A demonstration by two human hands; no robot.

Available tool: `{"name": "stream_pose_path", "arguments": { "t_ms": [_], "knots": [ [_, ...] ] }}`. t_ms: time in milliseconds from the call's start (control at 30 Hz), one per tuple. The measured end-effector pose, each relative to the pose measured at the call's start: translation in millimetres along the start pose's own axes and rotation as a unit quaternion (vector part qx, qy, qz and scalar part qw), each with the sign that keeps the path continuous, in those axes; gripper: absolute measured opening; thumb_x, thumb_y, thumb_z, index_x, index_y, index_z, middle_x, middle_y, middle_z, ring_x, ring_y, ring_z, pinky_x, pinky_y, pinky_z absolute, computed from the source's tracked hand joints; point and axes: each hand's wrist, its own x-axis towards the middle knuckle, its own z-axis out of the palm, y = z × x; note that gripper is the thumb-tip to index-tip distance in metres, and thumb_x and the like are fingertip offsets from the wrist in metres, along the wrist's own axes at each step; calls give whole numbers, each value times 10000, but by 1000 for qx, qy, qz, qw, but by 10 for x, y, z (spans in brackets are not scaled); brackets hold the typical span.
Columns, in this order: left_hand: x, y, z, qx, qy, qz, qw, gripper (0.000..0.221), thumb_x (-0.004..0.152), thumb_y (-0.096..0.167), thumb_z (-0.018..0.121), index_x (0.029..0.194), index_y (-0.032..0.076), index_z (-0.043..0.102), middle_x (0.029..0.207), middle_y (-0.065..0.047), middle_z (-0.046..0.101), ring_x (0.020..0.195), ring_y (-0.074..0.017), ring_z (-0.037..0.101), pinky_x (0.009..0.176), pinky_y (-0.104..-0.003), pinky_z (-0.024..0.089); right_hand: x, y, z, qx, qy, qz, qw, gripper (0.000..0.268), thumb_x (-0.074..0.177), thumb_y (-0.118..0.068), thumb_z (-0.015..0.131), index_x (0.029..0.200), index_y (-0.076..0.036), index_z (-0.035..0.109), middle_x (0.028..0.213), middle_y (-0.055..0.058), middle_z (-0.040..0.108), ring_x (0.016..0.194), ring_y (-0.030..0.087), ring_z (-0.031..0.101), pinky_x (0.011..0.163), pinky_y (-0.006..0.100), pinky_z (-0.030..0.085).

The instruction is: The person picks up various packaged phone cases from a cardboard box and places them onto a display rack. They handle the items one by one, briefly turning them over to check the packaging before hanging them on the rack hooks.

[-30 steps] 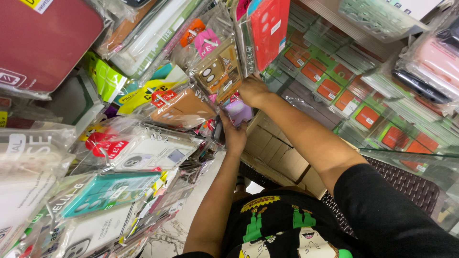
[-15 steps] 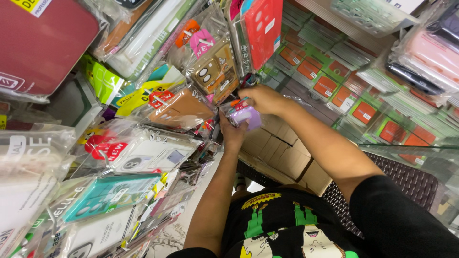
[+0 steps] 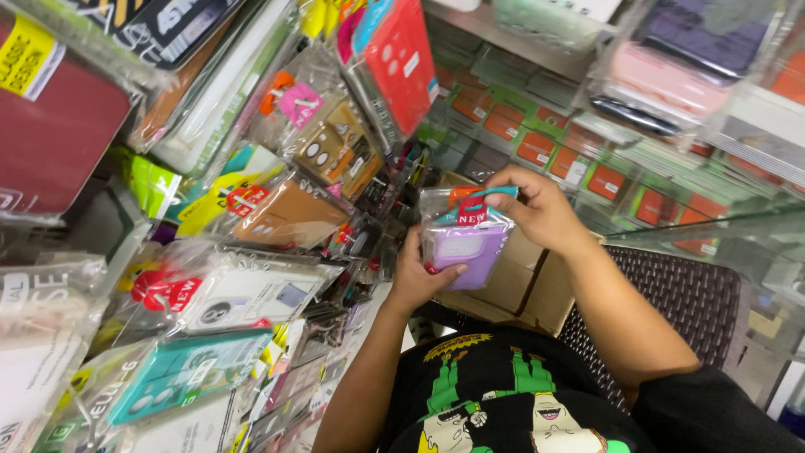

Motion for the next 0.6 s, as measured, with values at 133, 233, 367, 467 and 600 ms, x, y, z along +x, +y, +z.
{"name": "stream_pose_path", "arguments": {
  "t_ms": [133,233,367,467,600],
  "knots": [
    [8,492,234,-218,-12,10,976,894,821,176,857,1514,36,311,1360,-152,591,1240,-249,640,1072,-405,545,-500,-193,227,217,39,-114,969,904,970,-491,686,1598,-132,144,1620,82,319,1483,210,407,1208,356,380],
    [57,983,416,-182,-14,76,980,851,878,182,843,1533,13,326,1399,-178,561,1289,-260,604,1108,-414,519,-841,-404,342,-103,39,-105,988,1235,831,-252,837,1621,-43,-89,1649,276,156,1524,396,239,1233,495,245],
    [173,1547,697,-56,-80,121,988,902,940,297,788,1605,44,234,1513,-183,473,1382,-261,561,1163,-421,502,-1112,-668,47,-33,157,-132,978,1063,914,-203,799,1650,-25,53,1538,176,396,1432,288,434,1235,436,368],
    [305,1974,865,-82,-162,178,967,926,1022,398,716,1657,79,123,1654,-169,345,1484,-276,463,1237,-409,448,-1332,-1078,-363,-61,263,-196,943,981,914,-191,791,1646,-35,157,1534,140,429,1390,222,469,1219,392,390],
    [517,2243,1043,100,-119,301,941,731,1093,401,656,1633,95,271,1681,-130,308,1521,-287,363,1276,-404,357,-1315,-1448,-1057,-16,390,-166,905,890,936,-152,760,1643,6,243,1510,190,516,1370,261,544,1235,426,462]
  ]
}}
